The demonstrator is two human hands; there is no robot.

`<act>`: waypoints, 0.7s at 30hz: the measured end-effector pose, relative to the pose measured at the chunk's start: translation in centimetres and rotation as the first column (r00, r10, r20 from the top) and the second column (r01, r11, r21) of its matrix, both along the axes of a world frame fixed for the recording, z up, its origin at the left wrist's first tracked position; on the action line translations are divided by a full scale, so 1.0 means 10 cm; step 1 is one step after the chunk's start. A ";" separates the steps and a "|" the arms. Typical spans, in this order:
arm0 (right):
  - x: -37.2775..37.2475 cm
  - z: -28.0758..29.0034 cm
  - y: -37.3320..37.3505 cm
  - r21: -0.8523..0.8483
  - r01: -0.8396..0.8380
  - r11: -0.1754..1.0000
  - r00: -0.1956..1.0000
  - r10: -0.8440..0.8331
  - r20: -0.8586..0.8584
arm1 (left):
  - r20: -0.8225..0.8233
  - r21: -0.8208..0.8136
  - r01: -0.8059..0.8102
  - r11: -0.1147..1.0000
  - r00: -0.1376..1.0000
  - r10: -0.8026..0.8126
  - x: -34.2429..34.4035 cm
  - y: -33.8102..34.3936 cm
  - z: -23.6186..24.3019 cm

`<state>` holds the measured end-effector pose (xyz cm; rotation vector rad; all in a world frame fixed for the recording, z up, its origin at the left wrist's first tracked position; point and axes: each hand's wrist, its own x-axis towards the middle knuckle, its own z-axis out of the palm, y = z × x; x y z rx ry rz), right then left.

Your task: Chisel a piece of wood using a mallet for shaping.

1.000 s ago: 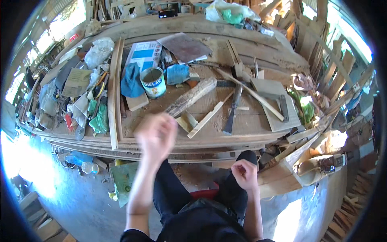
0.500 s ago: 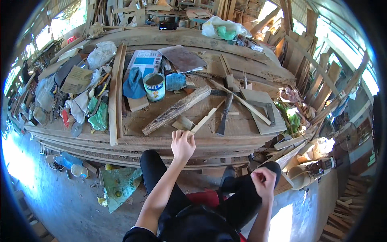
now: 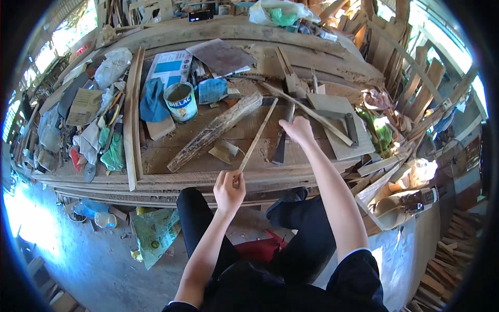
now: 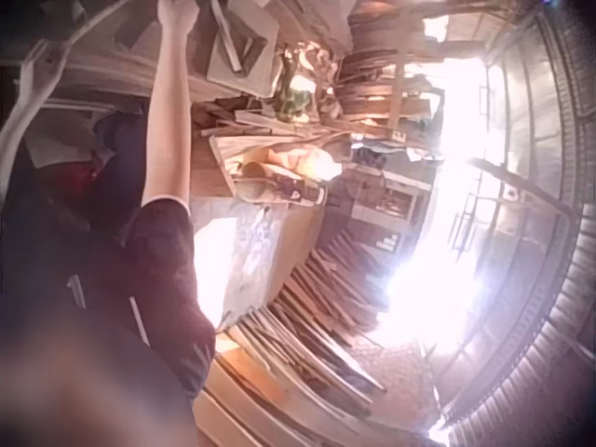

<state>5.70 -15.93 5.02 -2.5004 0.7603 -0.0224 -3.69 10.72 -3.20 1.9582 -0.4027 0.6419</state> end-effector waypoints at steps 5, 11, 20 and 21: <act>0.20 0.00 0.14 -0.064 0.054 0.997 0.998 -0.052 0.021 | 0.005 0.003 0.015 1.000 1.000 -0.015 0.02 -0.10 0.00; 0.25 -0.08 -0.02 0.417 0.117 0.901 0.881 -0.288 0.375 | 0.071 0.087 0.009 0.996 0.997 -0.015 0.09 -0.26 0.04; -0.13 0.61 0.23 0.790 -0.610 0.063 0.743 -0.301 0.598 | 0.132 0.148 -0.107 0.983 0.987 0.087 0.08 -0.36 0.03; -0.18 0.64 0.37 0.752 -0.651 0.102 0.712 -0.263 0.651 | 0.138 0.156 -0.105 0.982 0.987 0.083 0.08 -0.35 0.02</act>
